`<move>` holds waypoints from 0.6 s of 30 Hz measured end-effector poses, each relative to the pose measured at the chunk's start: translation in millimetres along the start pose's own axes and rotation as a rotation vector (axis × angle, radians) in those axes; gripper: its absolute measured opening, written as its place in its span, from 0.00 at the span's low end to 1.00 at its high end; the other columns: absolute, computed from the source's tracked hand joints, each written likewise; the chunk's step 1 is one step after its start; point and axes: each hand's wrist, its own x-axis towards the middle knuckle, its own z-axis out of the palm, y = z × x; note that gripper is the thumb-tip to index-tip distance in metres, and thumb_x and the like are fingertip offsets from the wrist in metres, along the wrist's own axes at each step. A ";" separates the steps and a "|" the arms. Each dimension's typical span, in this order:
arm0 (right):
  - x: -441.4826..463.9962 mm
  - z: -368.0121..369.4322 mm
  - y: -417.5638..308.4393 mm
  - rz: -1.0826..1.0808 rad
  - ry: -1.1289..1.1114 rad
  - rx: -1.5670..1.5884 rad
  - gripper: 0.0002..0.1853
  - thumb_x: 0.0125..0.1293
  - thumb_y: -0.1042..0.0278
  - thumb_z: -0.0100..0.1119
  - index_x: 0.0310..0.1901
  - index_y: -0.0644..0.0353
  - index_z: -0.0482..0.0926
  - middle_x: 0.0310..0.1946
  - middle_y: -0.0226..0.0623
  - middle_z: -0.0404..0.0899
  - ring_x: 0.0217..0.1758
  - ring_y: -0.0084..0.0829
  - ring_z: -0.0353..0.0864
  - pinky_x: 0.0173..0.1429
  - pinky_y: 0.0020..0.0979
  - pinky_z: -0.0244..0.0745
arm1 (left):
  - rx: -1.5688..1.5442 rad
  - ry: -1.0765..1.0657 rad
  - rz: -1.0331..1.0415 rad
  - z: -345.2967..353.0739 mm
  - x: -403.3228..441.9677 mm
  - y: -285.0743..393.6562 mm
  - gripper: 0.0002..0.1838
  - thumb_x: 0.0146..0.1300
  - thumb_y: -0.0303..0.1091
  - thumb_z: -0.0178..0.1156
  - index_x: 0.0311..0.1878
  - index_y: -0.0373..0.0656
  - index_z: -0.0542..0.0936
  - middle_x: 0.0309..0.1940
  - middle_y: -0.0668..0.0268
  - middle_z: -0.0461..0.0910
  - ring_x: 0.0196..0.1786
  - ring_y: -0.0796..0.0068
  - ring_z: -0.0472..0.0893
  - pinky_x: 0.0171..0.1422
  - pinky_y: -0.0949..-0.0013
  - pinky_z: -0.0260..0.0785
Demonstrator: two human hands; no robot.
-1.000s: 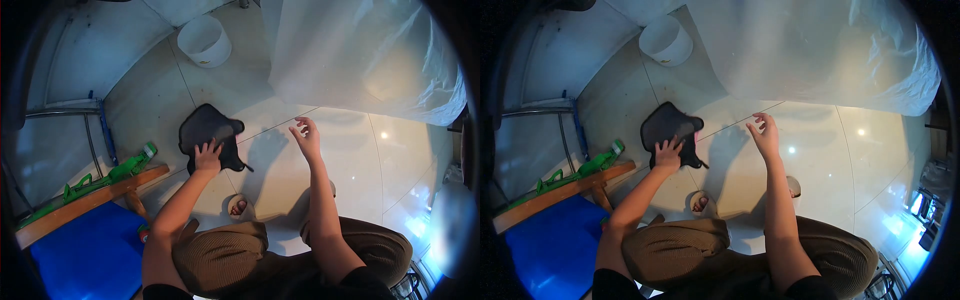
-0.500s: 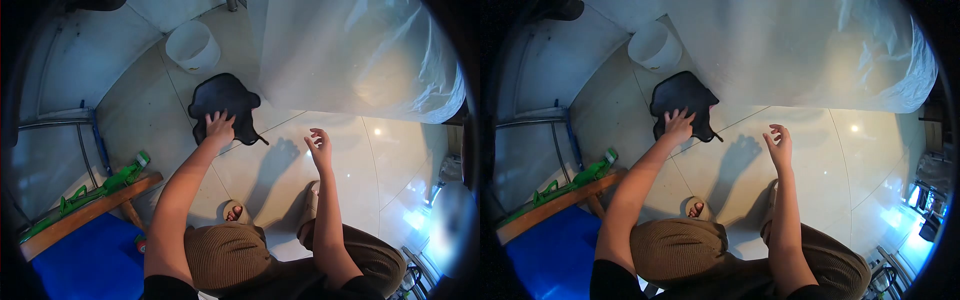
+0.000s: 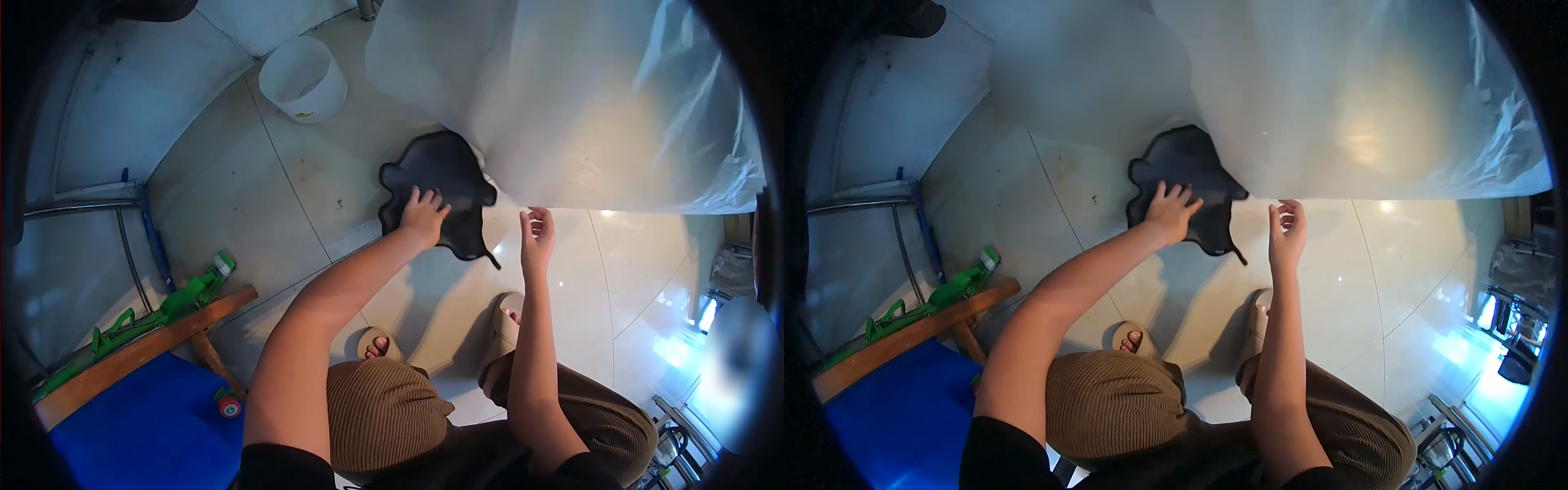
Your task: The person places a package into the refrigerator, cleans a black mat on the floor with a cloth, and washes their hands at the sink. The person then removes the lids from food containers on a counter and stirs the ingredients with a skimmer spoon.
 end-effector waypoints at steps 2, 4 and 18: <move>1.7 -0.9 1.0 0.031 0.056 0.049 0.10 0.53 0.70 0.55 0.37 0.60 0.71 0.24 0.28 0.69 0.23 0.18 0.64 0.28 0.20 0.61 | 0.022 -0.009 0.055 1.9 -9.7 16.0 0.26 0.49 0.40 0.50 0.55 0.54 0.66 0.58 0.60 0.57 0.58 0.63 0.58 0.62 0.51 0.42; 1.6 1.4 2.1 0.025 0.038 0.055 0.10 0.54 0.69 0.55 0.38 0.59 0.71 0.24 0.28 0.69 0.24 0.18 0.63 0.28 0.20 0.61 | 0.061 -0.014 0.164 4.2 -21.1 29.3 0.25 0.49 0.39 0.50 0.54 0.52 0.68 0.57 0.60 0.58 0.56 0.64 0.59 0.62 0.51 0.42; 33.8 22.9 -9.5 0.003 -0.075 0.141 0.10 0.57 0.66 0.52 0.39 0.59 0.72 0.26 0.27 0.69 0.26 0.17 0.64 0.30 0.19 0.60 | 0.091 -0.036 0.227 29.1 -94.9 43.1 0.26 0.47 0.36 0.50 0.55 0.53 0.67 0.59 0.61 0.56 0.52 0.67 0.61 0.60 0.56 0.47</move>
